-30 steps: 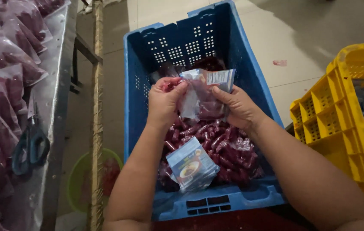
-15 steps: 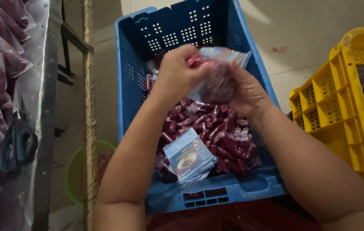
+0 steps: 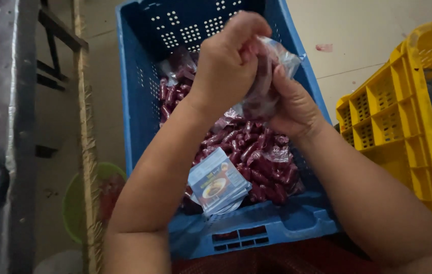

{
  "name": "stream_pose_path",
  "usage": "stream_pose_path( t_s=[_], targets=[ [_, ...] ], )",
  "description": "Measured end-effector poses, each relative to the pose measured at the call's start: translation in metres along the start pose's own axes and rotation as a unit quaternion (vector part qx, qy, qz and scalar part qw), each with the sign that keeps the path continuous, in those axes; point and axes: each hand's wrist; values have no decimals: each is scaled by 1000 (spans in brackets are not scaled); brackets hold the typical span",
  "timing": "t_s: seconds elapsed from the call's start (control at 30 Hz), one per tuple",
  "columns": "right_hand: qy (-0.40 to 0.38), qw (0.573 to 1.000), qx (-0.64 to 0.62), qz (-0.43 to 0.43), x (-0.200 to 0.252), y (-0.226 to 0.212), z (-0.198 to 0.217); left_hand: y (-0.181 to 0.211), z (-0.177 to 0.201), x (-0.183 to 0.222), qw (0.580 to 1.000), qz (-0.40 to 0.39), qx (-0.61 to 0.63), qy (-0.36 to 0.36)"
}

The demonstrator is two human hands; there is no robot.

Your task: Manually packing small sausages from a bulk crate into individual plastic bags.

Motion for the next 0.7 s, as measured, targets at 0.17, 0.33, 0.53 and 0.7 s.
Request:
stream_pose_path(
  t_s=[0.17,0.33,0.53,0.7],
  targets=[
    [-65,997,-26,35,-1,-4,0,-27,-4,-6,914,130,347,166],
    [20,988,-148,39,-2,-10,-11,-107,7,15,740,345,540,206],
    [121,982,-79,124,-4,-11,-16,-235,-31,121,802,503,-263,-188],
    [3,993,-49,109,-12,2,13,-204,-43,134,787,527,-209,-242]
  ],
)
Point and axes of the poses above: each hand's wrist, its own x-axis away from the middle knuckle, its own z-axis out of the back of the hand, y = z × x, and after that the axes turned 1 degree about -z, right-handed
